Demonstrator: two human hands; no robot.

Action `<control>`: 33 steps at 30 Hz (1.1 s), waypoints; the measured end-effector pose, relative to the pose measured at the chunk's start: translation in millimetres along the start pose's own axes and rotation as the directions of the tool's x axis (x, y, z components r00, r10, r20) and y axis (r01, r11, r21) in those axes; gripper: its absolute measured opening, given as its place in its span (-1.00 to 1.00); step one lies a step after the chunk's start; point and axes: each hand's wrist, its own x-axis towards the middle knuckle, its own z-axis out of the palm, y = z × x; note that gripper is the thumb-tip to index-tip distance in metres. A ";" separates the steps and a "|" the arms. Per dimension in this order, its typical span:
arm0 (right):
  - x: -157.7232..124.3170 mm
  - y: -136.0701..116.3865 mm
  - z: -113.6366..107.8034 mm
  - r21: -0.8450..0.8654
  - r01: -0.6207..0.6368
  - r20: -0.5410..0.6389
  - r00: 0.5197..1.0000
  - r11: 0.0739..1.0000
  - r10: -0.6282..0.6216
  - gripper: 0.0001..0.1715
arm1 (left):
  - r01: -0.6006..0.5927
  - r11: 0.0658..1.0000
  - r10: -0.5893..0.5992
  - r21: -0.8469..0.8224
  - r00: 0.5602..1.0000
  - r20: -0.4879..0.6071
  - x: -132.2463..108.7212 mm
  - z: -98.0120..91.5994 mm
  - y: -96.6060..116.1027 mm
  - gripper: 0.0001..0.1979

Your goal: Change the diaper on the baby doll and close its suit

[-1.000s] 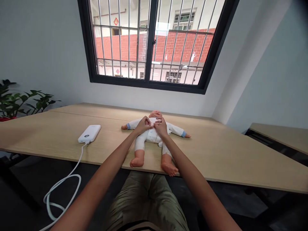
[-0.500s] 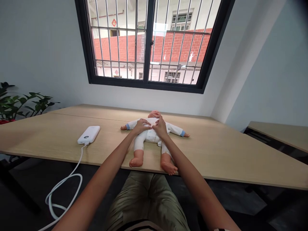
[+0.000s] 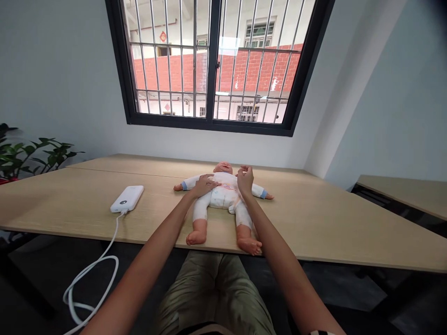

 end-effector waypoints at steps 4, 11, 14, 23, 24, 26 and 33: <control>-3.3 1.4 3.1 0.007 -0.025 0.032 0.999 1.000 0.025 -0.83 | 0.001 1.000 -0.001 -0.011 0.999 0.039 -1.0 -2.2 1.3 -0.90; -11.0 -2.3 5.0 0.023 -0.075 0.076 0.994 0.997 0.073 -0.89 | 0.062 0.968 -0.042 -0.245 0.996 0.083 -0.3 0.2 2.6 -0.75; -10.2 -2.0 4.7 0.033 -0.084 0.075 0.994 0.996 0.082 -0.88 | 0.040 0.975 -0.032 -0.220 0.999 0.040 -0.1 -0.3 1.7 -0.74; -16.4 1.1 10.7 -0.044 0.036 0.451 0.892 0.998 -0.012 -0.53 | -0.029 0.996 0.028 -0.088 1.000 -0.013 -4.9 -4.0 2.1 -0.69; -18.3 0.4 11.3 -0.068 0.054 0.508 0.861 0.996 -0.012 -0.46 | -0.022 0.995 0.022 -0.098 1.000 0.007 -5.1 -4.1 2.0 -0.68; -22.0 -1.0 12.5 -0.114 0.088 0.553 0.833 0.990 -0.010 -0.36 | -0.004 0.991 0.011 -0.134 0.999 0.049 -5.0 -3.8 1.6 -0.68; -26.6 -0.8 21.4 -0.059 0.070 0.561 0.828 0.996 -0.025 -0.27 | 0.060 0.969 -0.034 -0.239 0.993 0.110 -3.1 -0.3 0.1 -0.58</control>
